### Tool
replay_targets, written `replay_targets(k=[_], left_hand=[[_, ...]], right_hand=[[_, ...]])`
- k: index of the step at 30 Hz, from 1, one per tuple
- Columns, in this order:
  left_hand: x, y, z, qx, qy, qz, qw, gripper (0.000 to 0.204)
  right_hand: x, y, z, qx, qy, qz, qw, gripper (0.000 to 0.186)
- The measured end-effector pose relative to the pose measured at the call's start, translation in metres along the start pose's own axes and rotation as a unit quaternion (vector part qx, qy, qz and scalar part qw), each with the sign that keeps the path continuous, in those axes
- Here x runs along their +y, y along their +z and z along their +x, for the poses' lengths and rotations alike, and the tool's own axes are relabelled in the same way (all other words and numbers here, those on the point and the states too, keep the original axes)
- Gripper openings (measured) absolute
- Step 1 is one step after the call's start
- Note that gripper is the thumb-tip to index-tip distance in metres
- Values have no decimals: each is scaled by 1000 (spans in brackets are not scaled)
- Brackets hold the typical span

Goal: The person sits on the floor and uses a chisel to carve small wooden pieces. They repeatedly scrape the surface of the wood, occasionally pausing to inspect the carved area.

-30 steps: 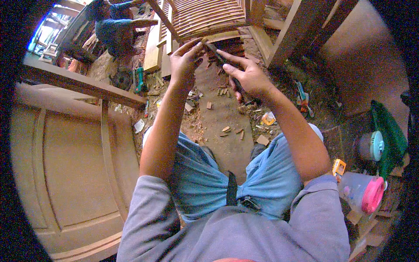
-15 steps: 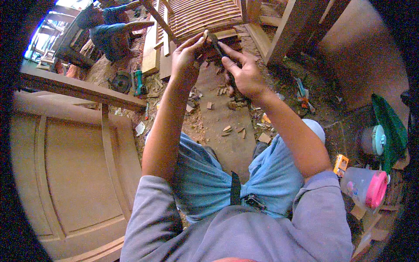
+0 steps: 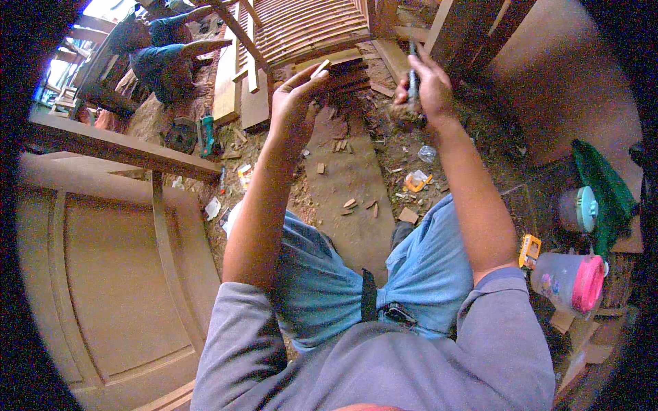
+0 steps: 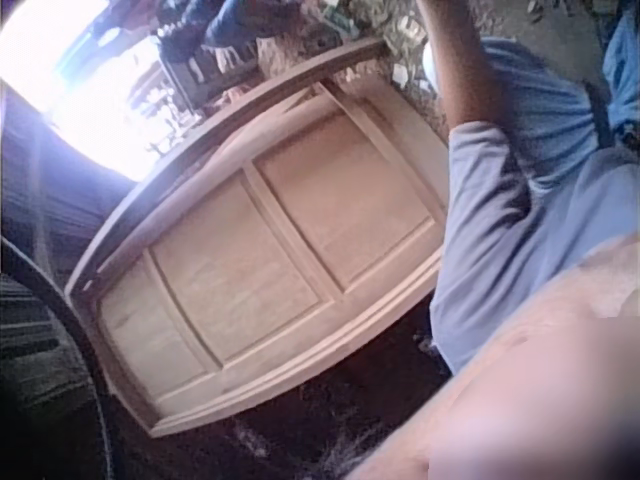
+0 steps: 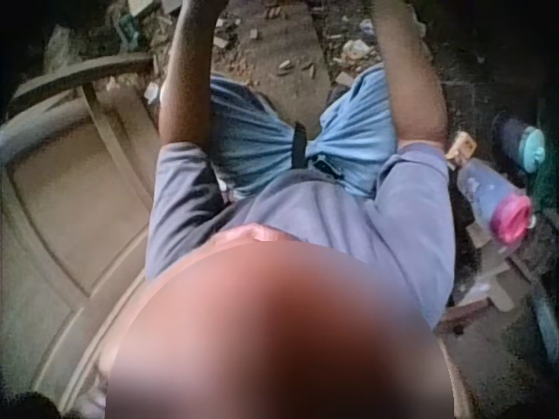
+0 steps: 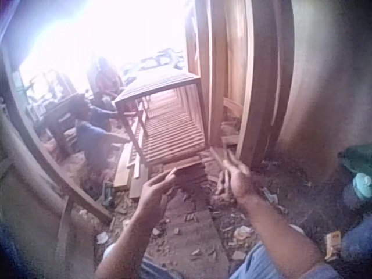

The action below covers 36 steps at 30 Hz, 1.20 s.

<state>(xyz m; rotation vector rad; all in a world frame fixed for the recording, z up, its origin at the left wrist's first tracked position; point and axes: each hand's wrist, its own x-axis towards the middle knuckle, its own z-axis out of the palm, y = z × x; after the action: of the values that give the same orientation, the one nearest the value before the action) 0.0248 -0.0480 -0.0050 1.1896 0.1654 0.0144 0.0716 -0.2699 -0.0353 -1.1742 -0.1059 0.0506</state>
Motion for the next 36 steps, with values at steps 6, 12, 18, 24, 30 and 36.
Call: replay_targets(k=[6,12,18,24,30,36], left_hand=[[-4,-3,-4,27,98,86,991,26],[-2,2,-3,72,220,237,944,24],[-1,5,-2,107,336,328,877,18],[3,4,-3,143,360,388,836,15],[6,3,-6,160,425,399,797,15],[9,2,-10,140,402,400,812,15]], right_hand=[[5,45,-23,-41,94,-48,994,46],[6,54,-34,-81,45,-96,991,44],[-2,62,-45,-135,55,-106,984,43],[-8,67,-53,-183,116,-76,973,43],[-8,69,-55,-185,115,-100,971,43],[-6,68,-56,-206,126,-81,967,43]])
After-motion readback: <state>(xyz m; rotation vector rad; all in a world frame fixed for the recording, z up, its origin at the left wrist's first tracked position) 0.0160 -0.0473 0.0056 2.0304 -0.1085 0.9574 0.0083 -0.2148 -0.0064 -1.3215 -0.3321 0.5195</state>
